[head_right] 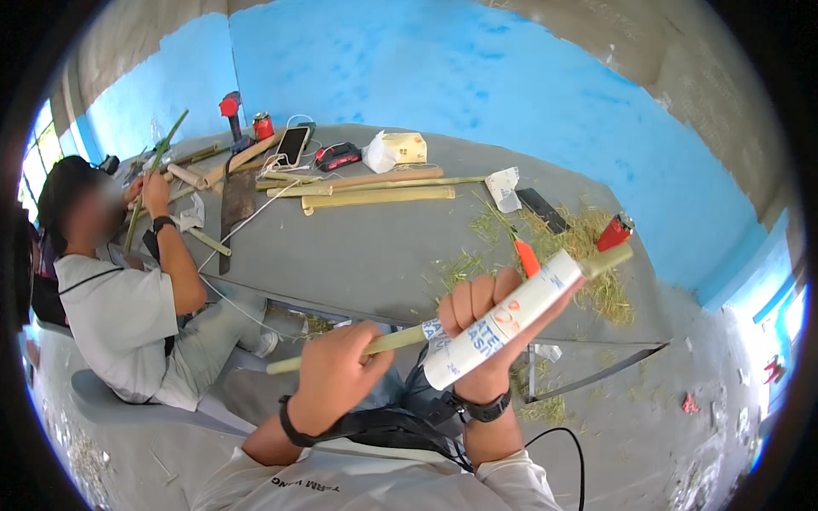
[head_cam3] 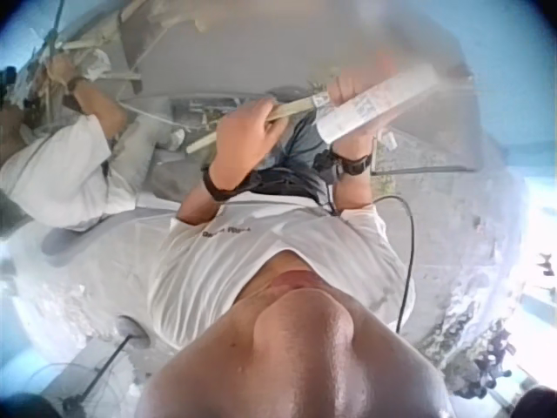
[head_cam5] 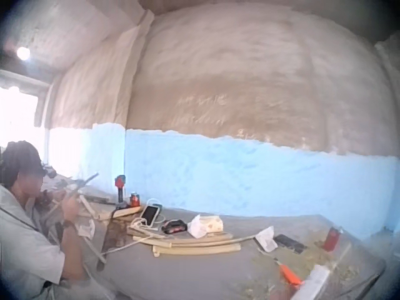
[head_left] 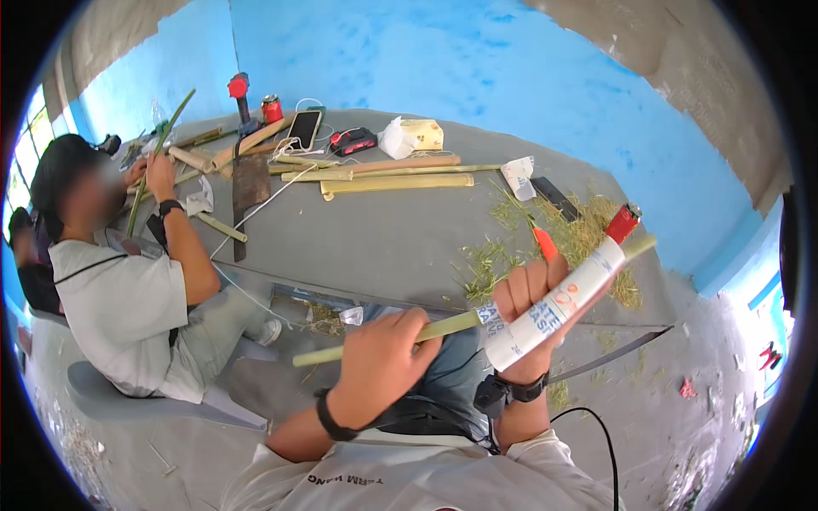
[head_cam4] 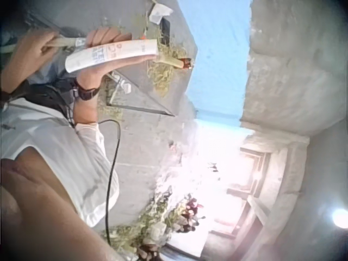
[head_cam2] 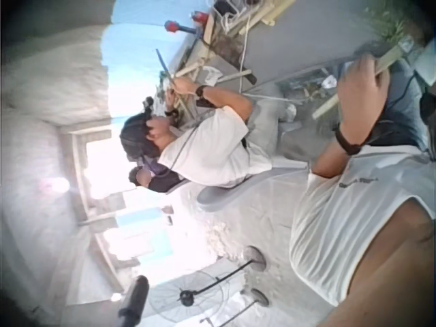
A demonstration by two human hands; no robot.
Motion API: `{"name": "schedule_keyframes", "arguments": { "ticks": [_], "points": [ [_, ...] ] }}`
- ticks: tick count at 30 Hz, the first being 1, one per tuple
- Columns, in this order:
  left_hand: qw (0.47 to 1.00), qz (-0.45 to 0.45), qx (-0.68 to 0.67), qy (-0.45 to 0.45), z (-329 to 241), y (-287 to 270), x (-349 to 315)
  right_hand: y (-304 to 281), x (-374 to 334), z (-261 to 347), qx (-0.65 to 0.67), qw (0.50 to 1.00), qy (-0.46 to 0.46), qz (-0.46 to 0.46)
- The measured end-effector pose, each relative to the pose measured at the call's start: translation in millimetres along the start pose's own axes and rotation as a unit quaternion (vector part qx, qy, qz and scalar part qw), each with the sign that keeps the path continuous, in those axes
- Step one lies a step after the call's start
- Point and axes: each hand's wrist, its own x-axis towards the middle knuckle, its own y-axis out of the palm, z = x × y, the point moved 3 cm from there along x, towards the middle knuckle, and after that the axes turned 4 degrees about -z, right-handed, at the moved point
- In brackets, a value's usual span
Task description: The person is using sandpaper to smooth a long bamboo pole at a workbench.
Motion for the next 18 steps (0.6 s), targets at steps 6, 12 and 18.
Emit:
{"name": "schedule_keyframes", "arguments": {
  "ticks": [6,12,18],
  "points": [
    [0.8,0.473,-0.332,-0.163,27,26,-4,17,-7,-14,-0.009,0.971,0.193,0.14],
    [0.988,0.122,-0.065,-0.07,1,-15,14,-4,27,-2,-0.007,0.987,0.114,-0.116],
    [0.994,-0.066,0.088,0.017,-6,-6,10,21,20,-13,-0.087,0.965,0.049,-0.243]
  ]
}}
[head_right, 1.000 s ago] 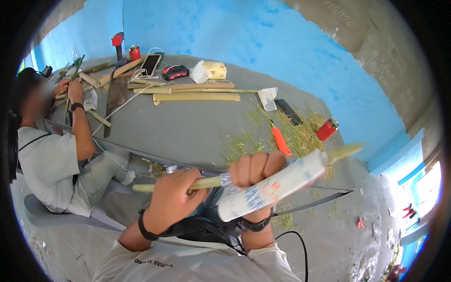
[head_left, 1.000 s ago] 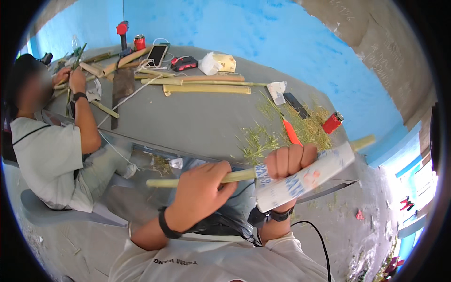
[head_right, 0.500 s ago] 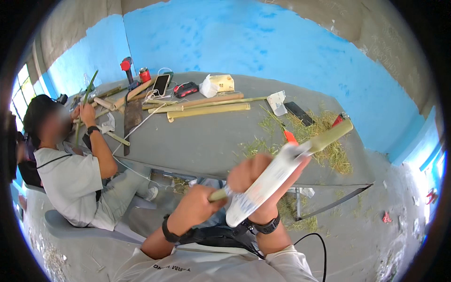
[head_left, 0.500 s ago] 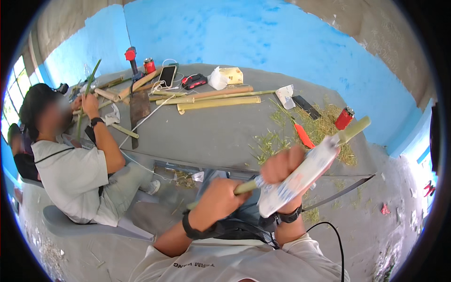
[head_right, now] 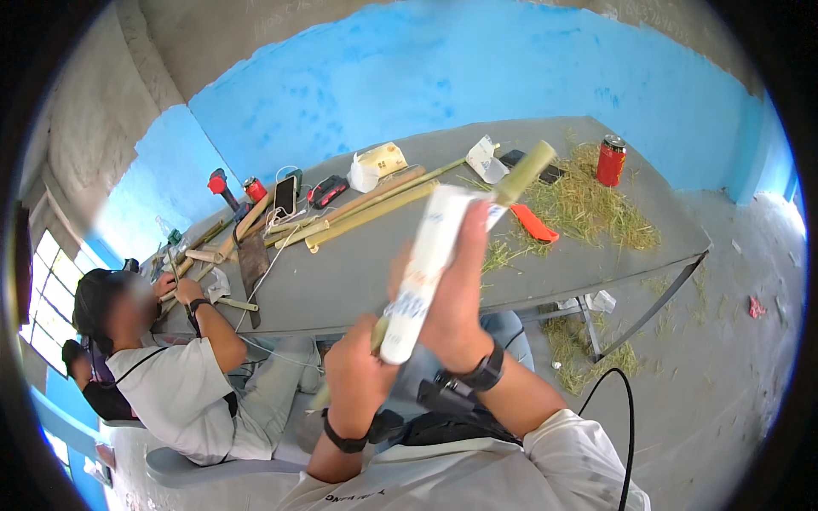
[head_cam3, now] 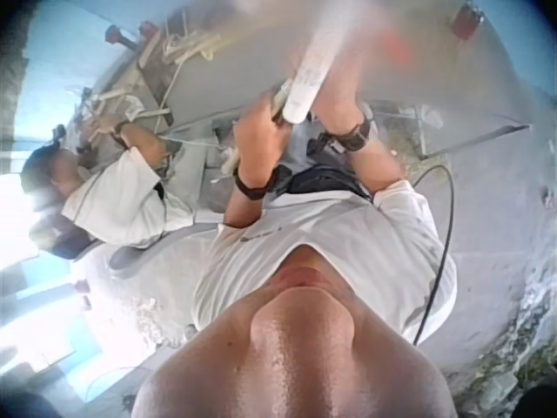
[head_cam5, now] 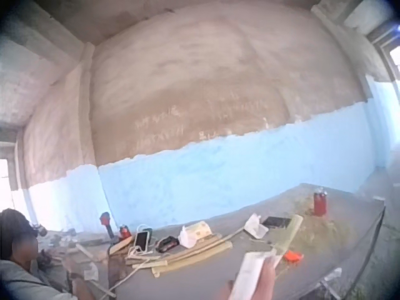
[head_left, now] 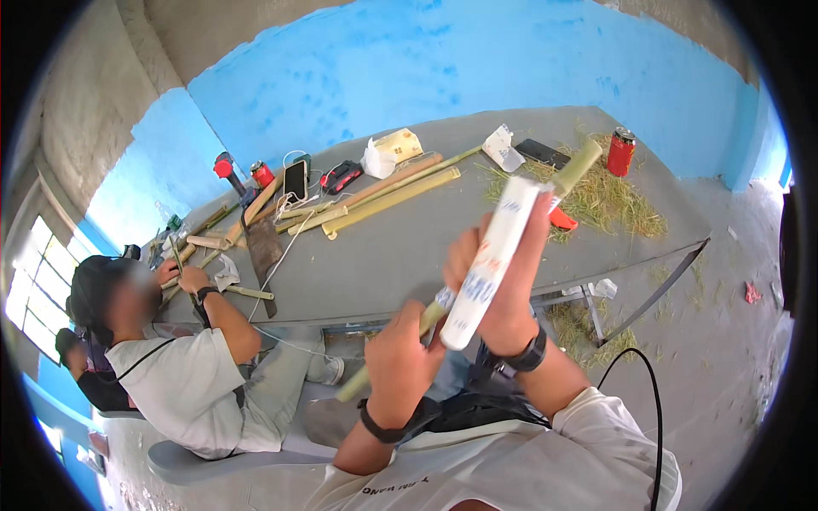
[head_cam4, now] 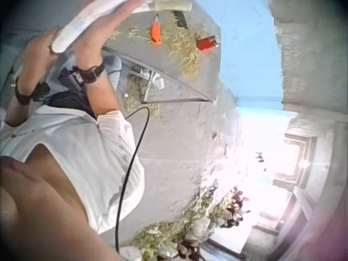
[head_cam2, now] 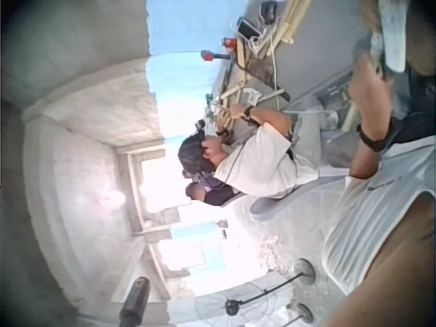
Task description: The person is using sandpaper to smooth a long bamboo pole at a workbench.
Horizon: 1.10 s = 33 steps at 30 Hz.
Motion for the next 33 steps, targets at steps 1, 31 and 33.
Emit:
{"name": "schedule_keyframes", "arguments": {
  "ticks": [1,31,33],
  "points": [
    [1.0,0.012,-0.016,0.012,3,2,-1,-14,-3,-8,0.036,0.989,0.016,0.143],
    [0.996,0.006,-0.091,0.008,25,-8,-8,-19,-8,-6,-0.057,0.993,-0.031,0.095],
    [0.98,0.004,-0.194,-0.048,13,-16,-6,-16,-13,-6,-0.185,0.972,-0.021,0.143]
  ]
}}
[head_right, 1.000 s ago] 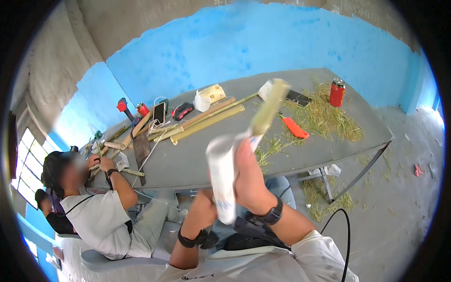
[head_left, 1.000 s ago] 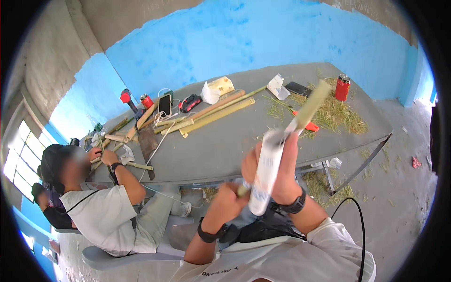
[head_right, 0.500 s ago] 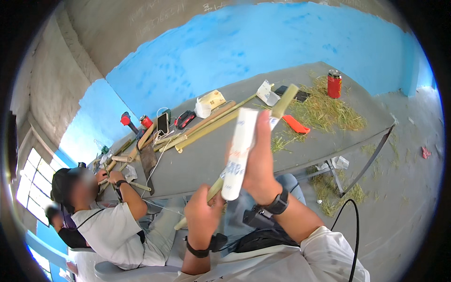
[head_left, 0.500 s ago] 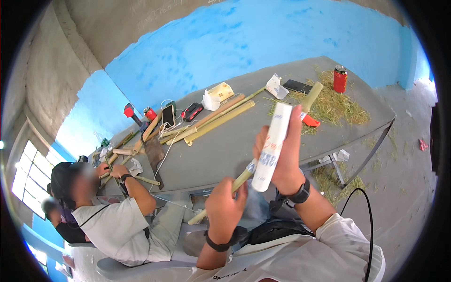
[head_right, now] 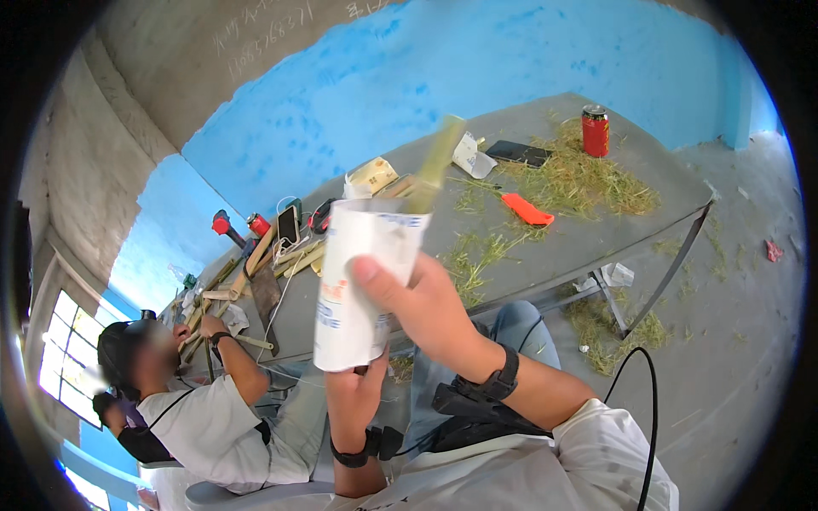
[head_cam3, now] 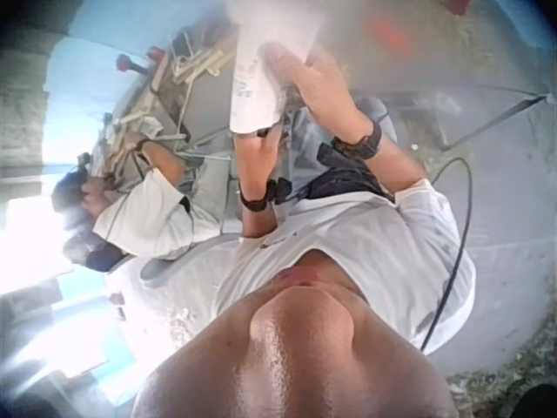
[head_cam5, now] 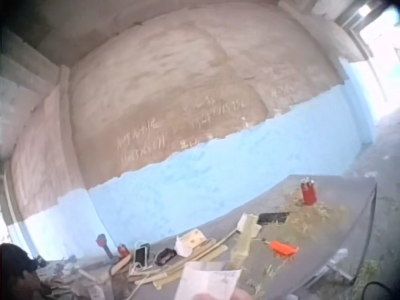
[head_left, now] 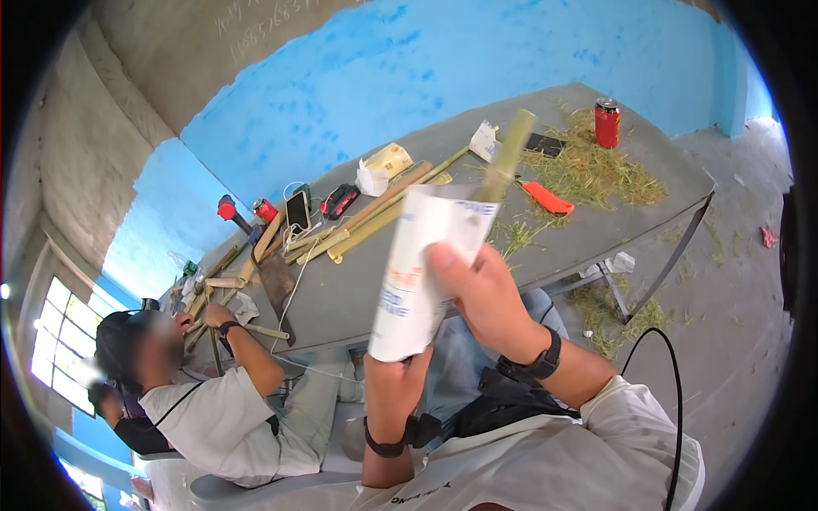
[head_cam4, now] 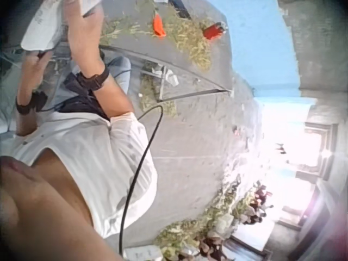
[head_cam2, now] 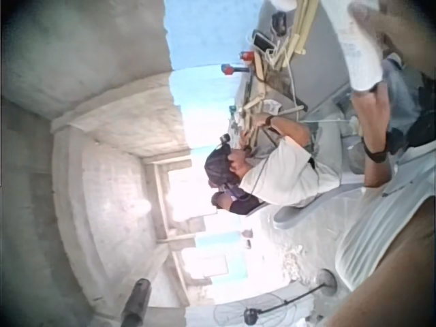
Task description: The person is using sandpaper to smooth a long bamboo pole at a workbench.
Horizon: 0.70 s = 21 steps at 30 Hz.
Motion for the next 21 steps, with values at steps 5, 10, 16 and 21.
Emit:
{"name": "schedule_keyframes", "arguments": {
  "ticks": [5,10,16,21],
  "points": [
    [0.999,-0.009,0.017,-0.041,-6,-5,5,8,-8,8,0.03,0.995,0.029,0.086],
    [0.999,0.014,0.04,-0.034,-5,-6,-1,-9,-6,10,0.0,0.999,0.006,0.051],
    [0.965,0.167,-0.057,-0.193,16,-9,-17,-37,-4,21,-0.023,0.998,-0.039,0.05],
    [0.931,0.209,-0.171,-0.245,29,-7,-28,-44,-13,23,-0.039,0.998,-0.024,0.038]
  ]
}}
